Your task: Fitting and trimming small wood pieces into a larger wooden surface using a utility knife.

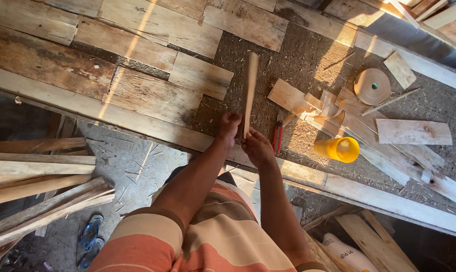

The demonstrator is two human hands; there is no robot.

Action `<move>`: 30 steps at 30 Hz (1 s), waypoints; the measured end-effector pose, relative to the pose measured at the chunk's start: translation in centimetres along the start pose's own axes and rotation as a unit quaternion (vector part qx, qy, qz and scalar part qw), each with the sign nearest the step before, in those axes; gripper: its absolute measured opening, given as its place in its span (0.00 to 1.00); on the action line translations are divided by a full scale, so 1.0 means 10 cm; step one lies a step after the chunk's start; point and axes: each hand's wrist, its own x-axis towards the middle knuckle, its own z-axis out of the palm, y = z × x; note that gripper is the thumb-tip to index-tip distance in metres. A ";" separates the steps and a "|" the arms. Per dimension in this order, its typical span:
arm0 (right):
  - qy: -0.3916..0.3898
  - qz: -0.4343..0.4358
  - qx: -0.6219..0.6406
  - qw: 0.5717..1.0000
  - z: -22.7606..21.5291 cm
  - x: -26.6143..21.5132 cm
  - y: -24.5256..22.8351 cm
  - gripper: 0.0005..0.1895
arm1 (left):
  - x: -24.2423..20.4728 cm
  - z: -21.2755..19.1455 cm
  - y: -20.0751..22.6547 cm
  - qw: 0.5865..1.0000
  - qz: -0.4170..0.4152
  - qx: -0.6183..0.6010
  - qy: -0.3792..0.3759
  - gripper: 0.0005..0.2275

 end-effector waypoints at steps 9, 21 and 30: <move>0.176 -0.116 -0.214 0.954 0.15 -0.15 -0.01 0.12 | -0.58 0.36 0.68 0.965 0.038 0.255 0.051 0.05; 0.213 0.002 -0.524 0.825 0.37 -1.00 -0.91 0.10 | -0.42 -0.56 1.48 0.786 0.316 0.509 0.151 0.09; 0.209 -0.035 -0.481 0.851 -0.62 -0.98 -0.49 0.12 | -0.59 -1.54 2.35 0.863 0.289 0.363 0.202 0.04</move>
